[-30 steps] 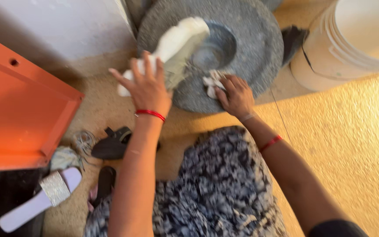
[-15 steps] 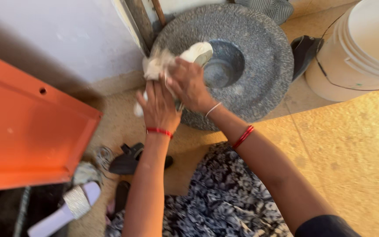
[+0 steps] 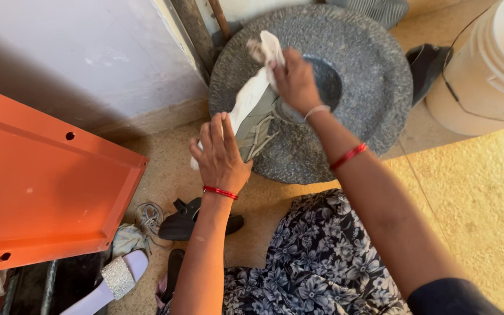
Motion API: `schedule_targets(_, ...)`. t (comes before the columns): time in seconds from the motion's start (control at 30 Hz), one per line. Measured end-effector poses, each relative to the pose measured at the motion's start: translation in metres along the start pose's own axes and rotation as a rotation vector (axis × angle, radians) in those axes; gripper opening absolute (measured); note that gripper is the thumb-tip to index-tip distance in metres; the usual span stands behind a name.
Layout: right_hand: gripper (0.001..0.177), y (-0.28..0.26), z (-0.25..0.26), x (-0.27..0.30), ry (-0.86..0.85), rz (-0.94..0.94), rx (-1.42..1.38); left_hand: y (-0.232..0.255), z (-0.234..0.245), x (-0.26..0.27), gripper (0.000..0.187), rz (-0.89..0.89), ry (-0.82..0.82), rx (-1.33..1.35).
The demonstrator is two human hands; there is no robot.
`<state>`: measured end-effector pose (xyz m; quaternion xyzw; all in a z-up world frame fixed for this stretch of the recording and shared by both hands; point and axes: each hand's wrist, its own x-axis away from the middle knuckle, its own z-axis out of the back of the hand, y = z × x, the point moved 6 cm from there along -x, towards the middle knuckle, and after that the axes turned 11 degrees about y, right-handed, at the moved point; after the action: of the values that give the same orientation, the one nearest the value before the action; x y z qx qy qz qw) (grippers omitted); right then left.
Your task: The person wipes a light-colored sneaker with a white cloth, then places it in a shoe rack. They then pick up a dark sandal and wipe it with the same cloth before placing it in the rack.
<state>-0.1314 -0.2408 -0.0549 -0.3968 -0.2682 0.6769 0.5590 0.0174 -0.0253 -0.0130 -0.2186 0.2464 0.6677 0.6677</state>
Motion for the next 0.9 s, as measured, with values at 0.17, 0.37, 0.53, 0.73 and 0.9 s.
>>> schedule_targets(0.17,0.063,-0.057,0.008,0.083,0.200,0.598,-0.239,0.002,0.007,0.008,0.136,0.023,0.039,-0.028)
schedule_targets(0.37,0.054,-0.091,0.004,0.150,-0.039,0.946,0.024,0.014,0.003,0.014,0.137,0.005,0.019,-0.062)
schedule_targets(0.53,0.052,-0.067,0.020,0.099,0.085,1.039,0.092,0.020,-0.001,0.007,0.140,-0.029,-0.039,-0.081)
schedule_targets(0.73,0.041,-0.025,0.030,0.032,0.336,0.605,0.366,0.023,-0.003,0.011,0.139,-0.030,-0.037,-0.125)
schedule_targets(0.9,0.027,-0.032,0.020,0.044,0.385,0.498,0.061,0.016,-0.014,0.012,0.139,0.014,-0.032,-0.155)
